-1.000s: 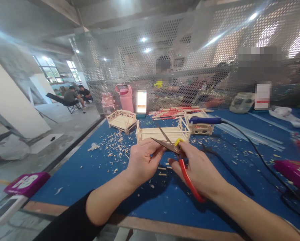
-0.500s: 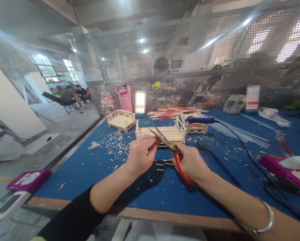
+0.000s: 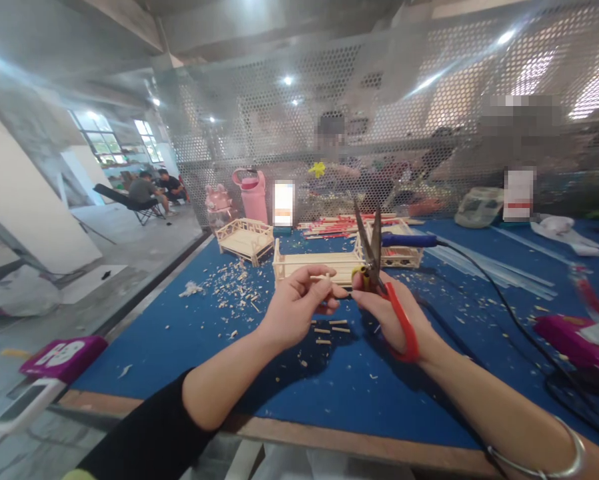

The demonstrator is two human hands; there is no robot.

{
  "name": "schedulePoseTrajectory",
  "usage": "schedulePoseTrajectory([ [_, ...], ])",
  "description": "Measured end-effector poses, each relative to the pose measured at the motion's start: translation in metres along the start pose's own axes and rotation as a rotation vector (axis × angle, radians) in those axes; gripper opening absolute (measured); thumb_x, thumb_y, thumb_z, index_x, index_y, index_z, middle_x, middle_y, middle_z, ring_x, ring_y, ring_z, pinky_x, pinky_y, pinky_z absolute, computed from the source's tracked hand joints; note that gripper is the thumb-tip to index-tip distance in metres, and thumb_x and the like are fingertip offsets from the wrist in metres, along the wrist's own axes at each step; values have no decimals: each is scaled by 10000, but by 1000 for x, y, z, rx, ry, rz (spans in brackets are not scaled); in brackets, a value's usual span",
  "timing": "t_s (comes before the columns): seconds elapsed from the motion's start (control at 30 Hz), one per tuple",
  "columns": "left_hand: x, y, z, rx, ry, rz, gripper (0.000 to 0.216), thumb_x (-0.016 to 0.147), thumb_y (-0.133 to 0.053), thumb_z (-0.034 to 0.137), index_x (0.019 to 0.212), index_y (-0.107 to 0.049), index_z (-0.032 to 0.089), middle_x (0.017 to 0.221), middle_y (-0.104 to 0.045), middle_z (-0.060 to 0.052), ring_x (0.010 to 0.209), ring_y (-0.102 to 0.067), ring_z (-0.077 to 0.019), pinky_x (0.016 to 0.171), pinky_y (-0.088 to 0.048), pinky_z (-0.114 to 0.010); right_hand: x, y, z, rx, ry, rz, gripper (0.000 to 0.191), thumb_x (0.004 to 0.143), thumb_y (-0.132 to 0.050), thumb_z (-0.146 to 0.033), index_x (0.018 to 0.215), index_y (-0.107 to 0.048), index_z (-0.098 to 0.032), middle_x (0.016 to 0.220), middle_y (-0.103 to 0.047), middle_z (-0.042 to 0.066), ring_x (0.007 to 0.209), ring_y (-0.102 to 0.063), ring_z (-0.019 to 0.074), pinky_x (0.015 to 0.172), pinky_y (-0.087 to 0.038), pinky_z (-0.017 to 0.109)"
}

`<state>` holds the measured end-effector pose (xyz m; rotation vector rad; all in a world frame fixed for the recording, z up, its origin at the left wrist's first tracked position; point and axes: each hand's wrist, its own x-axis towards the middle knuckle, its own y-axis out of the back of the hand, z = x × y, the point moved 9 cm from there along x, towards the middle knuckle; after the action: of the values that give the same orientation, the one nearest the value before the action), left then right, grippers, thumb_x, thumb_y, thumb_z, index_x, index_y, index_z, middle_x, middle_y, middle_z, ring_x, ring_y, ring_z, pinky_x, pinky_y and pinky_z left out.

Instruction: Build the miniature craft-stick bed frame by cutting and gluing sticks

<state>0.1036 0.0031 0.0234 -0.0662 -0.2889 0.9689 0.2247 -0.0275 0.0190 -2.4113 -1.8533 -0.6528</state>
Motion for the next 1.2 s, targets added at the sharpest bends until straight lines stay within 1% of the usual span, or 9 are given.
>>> schedulePoseTrajectory([
  [0.07,-1,-1,-2,-7,21,-1,354,651,-704,430,830,-537,174,747,-673,-22,595,-577,-87,480,-451,-177,-1,-7,2,105,-25,-62,157,666,-541,-337,682,-490,-189,581,-475,-43,552,-431,113,556,-370,262],
  [0.17,0,3,3,38,-54,50,318,649,-706,430,766,-573,165,842,-665,-30,581,-534,-65,436,-395,-156,-3,-20,2,308,-45,-155,195,706,-553,-370,697,-514,-179,608,-532,-22,548,-472,113,543,-394,263],
  [0.37,0,-3,0,151,-137,24,249,690,-675,395,740,-619,157,696,-623,-5,619,-560,-95,611,-465,-228,-2,-25,4,563,-71,-175,209,601,-681,-290,714,-554,-168,628,-532,-41,521,-513,93,512,-417,240],
  [0.53,-6,-4,15,515,-297,85,157,764,-587,289,752,-625,137,748,-625,-48,698,-564,-126,647,-460,-246,2,-12,3,450,-52,-62,211,581,-675,-302,643,-515,-180,552,-499,-47,489,-474,96,477,-392,243],
  [0.67,-9,-13,21,785,-376,-20,147,794,-571,264,764,-662,152,729,-670,-54,649,-583,-128,586,-451,-230,1,-8,-1,261,6,-68,184,609,-634,-309,658,-514,-179,577,-501,-33,529,-464,103,508,-388,248],
  [0.87,-16,-23,23,980,-492,-102,178,835,-518,207,875,-689,176,770,-703,-60,686,-625,-145,644,-469,-243,-4,-10,-9,73,73,-79,169,640,-586,-327,682,-507,-183,595,-487,-27,538,-453,108,512,-381,245],
  [1.0,-14,-18,19,861,-374,-53,189,825,-519,214,875,-701,192,775,-710,-49,690,-628,-152,645,-478,-255,-6,-9,-14,-34,82,-73,181,654,-577,-347,656,-475,-198,554,-449,-44,497,-415,100,470,-356,231],
  [1.1,-8,4,18,556,-233,126,159,778,-578,247,819,-698,152,712,-699,-46,623,-603,-136,605,-487,-251,-7,-8,-13,-125,84,-61,223,693,-567,-399,682,-459,-204,575,-442,-46,518,-418,105,487,-363,233],
  [1.2,-4,18,11,274,-108,206,193,726,-639,283,827,-690,126,660,-675,-30,565,-572,-99,590,-490,-229,-8,-13,-9,-258,93,-129,267,729,-550,-454,774,-478,-200,633,-488,-28,587,-461,133,549,-393,259],
])
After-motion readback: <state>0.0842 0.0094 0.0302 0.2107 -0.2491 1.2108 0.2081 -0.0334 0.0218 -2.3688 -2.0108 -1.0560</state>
